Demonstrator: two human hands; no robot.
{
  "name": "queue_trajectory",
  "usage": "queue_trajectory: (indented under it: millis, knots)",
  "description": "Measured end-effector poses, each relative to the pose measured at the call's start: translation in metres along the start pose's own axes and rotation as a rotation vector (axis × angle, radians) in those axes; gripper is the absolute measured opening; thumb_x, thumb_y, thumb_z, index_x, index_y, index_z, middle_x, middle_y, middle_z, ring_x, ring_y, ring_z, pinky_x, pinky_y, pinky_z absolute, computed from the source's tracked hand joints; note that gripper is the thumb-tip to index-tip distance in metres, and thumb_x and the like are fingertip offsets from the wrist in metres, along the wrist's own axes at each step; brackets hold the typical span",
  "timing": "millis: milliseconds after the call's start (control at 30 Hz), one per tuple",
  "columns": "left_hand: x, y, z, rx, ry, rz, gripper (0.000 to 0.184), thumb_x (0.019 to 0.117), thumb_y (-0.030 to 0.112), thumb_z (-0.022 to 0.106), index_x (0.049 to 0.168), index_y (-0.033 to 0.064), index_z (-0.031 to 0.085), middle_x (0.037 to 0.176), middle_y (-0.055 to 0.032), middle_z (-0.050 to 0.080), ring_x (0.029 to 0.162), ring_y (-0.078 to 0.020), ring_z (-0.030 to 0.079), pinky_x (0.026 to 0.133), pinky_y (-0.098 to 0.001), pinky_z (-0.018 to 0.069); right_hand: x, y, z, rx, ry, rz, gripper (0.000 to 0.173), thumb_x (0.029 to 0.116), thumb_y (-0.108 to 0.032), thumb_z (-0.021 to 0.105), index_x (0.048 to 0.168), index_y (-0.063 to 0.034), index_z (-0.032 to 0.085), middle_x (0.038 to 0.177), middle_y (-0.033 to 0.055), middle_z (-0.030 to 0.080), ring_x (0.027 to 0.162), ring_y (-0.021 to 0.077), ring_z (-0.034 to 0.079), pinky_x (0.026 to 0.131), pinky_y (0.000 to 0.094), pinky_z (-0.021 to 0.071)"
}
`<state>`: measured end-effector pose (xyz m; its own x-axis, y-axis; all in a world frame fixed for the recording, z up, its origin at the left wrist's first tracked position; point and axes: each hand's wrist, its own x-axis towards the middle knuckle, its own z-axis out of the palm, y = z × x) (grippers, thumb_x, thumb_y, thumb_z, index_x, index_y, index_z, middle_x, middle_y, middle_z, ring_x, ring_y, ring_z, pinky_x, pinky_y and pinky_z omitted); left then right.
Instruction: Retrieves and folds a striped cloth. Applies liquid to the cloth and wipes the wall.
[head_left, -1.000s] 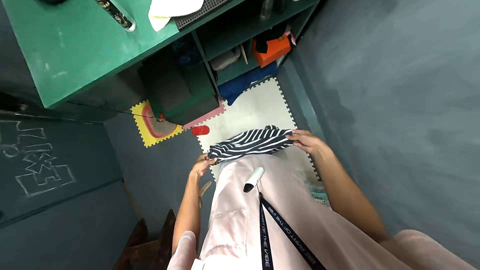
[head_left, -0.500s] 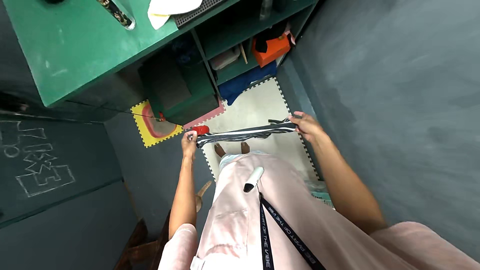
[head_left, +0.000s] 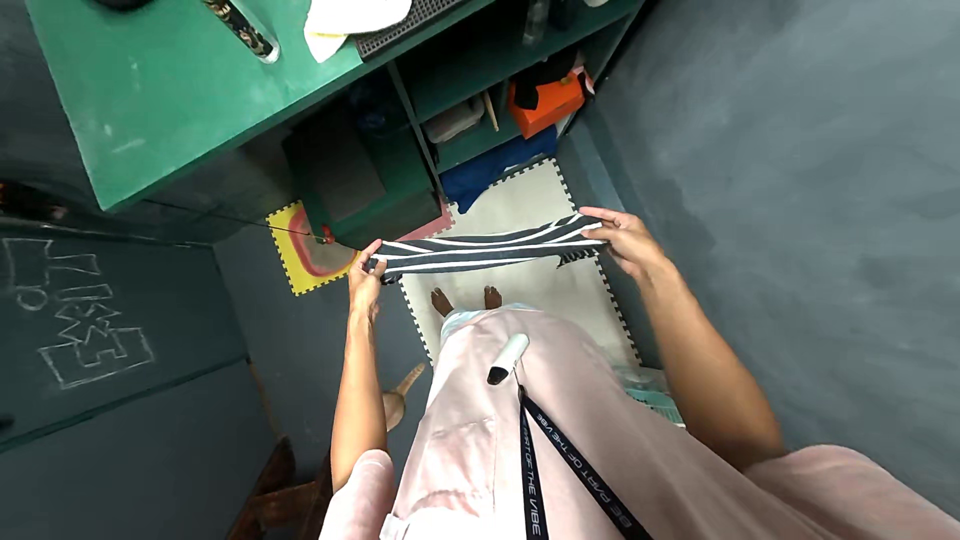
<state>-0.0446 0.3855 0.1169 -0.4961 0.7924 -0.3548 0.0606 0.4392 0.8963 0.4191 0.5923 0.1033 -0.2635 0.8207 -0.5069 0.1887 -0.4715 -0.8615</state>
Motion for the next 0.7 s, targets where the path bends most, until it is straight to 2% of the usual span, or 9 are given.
queue_trajectory:
  millis: [67,167,267,333,400,467,567,700]
  knots:
    - [-0.002,0.008,-0.002,-0.029,0.023,0.009,0.041,0.1006,0.016,0.064,0.14,0.0238,0.062,0.142,-0.0055,0.061,0.116,-0.0225,0.062,0.093,-0.0442,0.0528,0.0,-0.005,0.001,0.063,0.021,-0.031,0.035,0.0958,-0.005,0.065,0.131,-0.0084,0.067,0.12,0.0084,0.071,0.099,0.0148,0.068,0.085,0.0343,0.0576]
    - [-0.002,0.019,-0.005,-0.043,0.09,0.095,0.032,0.0986,0.017,0.068,0.13,0.014,0.068,0.123,-0.0062,0.068,0.101,-0.0148,0.065,0.087,-0.0338,0.0541,0.001,-0.013,0.002,0.073,0.099,-0.096,0.025,0.0974,-0.01,0.067,0.122,-0.0043,0.071,0.114,0.0057,0.073,0.095,0.0107,0.069,0.084,0.0303,0.0574]
    - [0.013,0.024,-0.01,-0.134,0.173,0.153,0.027,0.0934,0.009,0.073,0.119,0.0016,0.07,0.112,-0.0098,0.072,0.095,-0.0168,0.069,0.086,-0.0352,0.0593,-0.001,-0.023,0.0,0.091,0.119,-0.163,0.026,0.096,-0.008,0.069,0.121,-0.0038,0.07,0.115,0.0041,0.072,0.097,0.009,0.067,0.087,0.0282,0.0562]
    - [0.021,0.027,-0.013,-0.133,0.209,0.195,0.024,0.0914,0.007,0.075,0.114,0.0007,0.071,0.102,-0.0086,0.072,0.085,-0.0146,0.068,0.079,-0.0328,0.0595,-0.001,-0.027,-0.002,0.049,0.14,-0.207,0.028,0.0955,-0.01,0.07,0.123,-0.0057,0.069,0.113,0.0043,0.071,0.095,0.0092,0.067,0.087,0.0287,0.0565]
    - [0.021,0.032,-0.017,-0.065,0.208,0.238,0.023,0.0923,0.009,0.074,0.115,0.0045,0.072,0.095,-0.0053,0.07,0.076,-0.0114,0.063,0.072,-0.0291,0.0562,-0.001,-0.031,-0.004,-0.019,0.174,-0.239,0.031,0.095,-0.01,0.07,0.126,-0.0077,0.069,0.113,0.0058,0.071,0.092,0.0101,0.066,0.086,0.0301,0.0559]
    - [0.022,0.035,-0.019,-0.034,0.186,0.279,0.025,0.0934,0.007,0.072,0.118,0.0057,0.072,0.098,-0.0052,0.071,0.075,-0.0113,0.062,0.07,-0.0287,0.0558,-0.002,-0.034,-0.006,-0.058,0.18,-0.277,0.034,0.0948,-0.01,0.07,0.128,-0.0093,0.069,0.113,0.0055,0.07,0.087,0.0092,0.064,0.084,0.0296,0.0556]
    - [0.022,0.039,-0.02,-0.016,0.149,0.314,0.027,0.0948,0.004,0.069,0.122,0.0049,0.071,0.115,-0.0061,0.072,0.083,-0.0111,0.065,0.075,-0.0284,0.0561,-0.002,-0.037,-0.009,-0.063,0.175,-0.319,0.035,0.0942,-0.009,0.07,0.129,-0.0092,0.068,0.115,0.0043,0.07,0.078,0.0065,0.06,0.078,0.0265,0.0539]
    - [0.025,0.042,-0.019,-0.01,0.136,0.34,0.027,0.0957,0.004,0.067,0.123,0.0045,0.07,0.12,-0.0066,0.071,0.086,-0.0115,0.066,0.077,-0.0285,0.0566,-0.005,-0.045,-0.008,-0.064,0.182,-0.304,0.034,0.0969,-0.011,0.067,0.131,-0.011,0.067,0.125,0.0044,0.068,0.082,0.0075,0.063,0.078,0.0268,0.0545]
